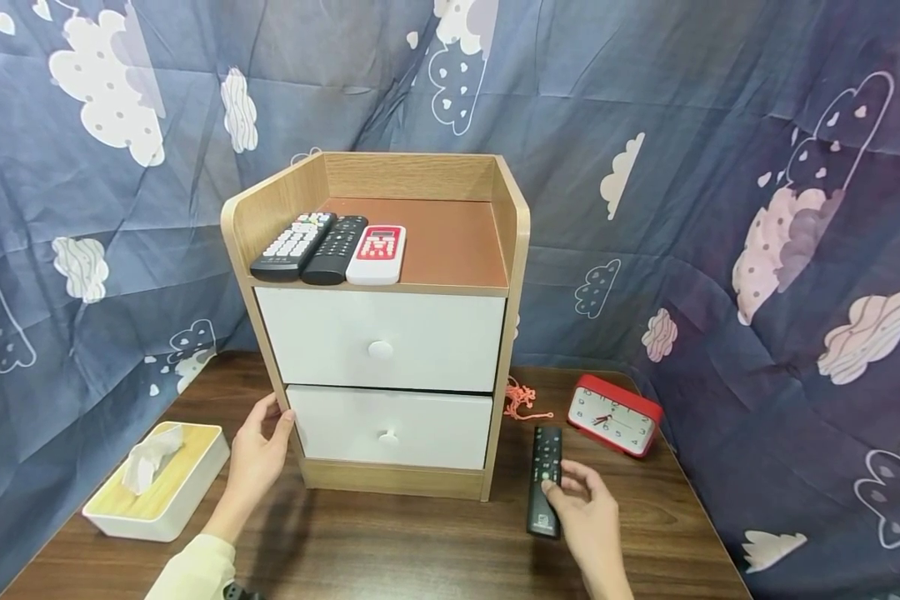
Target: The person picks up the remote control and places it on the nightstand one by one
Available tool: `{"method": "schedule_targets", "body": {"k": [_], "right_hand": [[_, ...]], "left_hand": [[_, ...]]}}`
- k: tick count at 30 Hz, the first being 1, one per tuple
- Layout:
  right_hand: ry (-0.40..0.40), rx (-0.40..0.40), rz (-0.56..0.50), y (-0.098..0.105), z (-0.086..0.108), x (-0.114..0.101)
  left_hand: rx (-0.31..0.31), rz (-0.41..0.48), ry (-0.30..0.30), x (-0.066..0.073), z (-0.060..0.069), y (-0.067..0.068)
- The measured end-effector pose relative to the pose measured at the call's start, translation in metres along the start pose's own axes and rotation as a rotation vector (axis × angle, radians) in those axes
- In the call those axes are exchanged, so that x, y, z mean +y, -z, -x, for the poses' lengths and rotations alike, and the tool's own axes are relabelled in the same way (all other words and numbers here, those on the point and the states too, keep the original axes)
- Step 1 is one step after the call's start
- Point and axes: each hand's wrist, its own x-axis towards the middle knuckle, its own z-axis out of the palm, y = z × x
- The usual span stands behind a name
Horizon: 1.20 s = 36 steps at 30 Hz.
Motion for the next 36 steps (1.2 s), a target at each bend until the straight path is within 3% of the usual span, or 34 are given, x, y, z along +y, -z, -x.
{"method": "schedule_targets", "body": {"k": [6, 10, 17, 22, 28, 36], "right_hand": [[0.127, 0.126, -0.239, 0.019, 0.010, -0.059], [0.245, 0.146, -0.393, 0.030, 0.016, -0.102], [0.439, 0.119, -0.488, 0.042, 0.026, -0.178], [0.544, 0.093, -0.525, 0.039, 0.029, -0.221], [0.637, -0.001, -0.473, 0.016, 0.026, -0.259], [0.711, -0.040, -0.214, -0.022, 0.000, -0.297]], "left_hand": [[0.010, 0.013, -0.017, 0.000, 0.000, -0.002], [0.005, 0.002, -0.009, 0.002, 0.000, -0.003], [-0.001, 0.001, -0.016, 0.003, 0.000, -0.005], [-0.001, -0.007, -0.005, 0.003, 0.000, -0.002], [0.001, -0.007, -0.015, 0.003, 0.000, 0.001], [0.021, -0.010, -0.029, 0.003, 0.000, -0.001]]}}
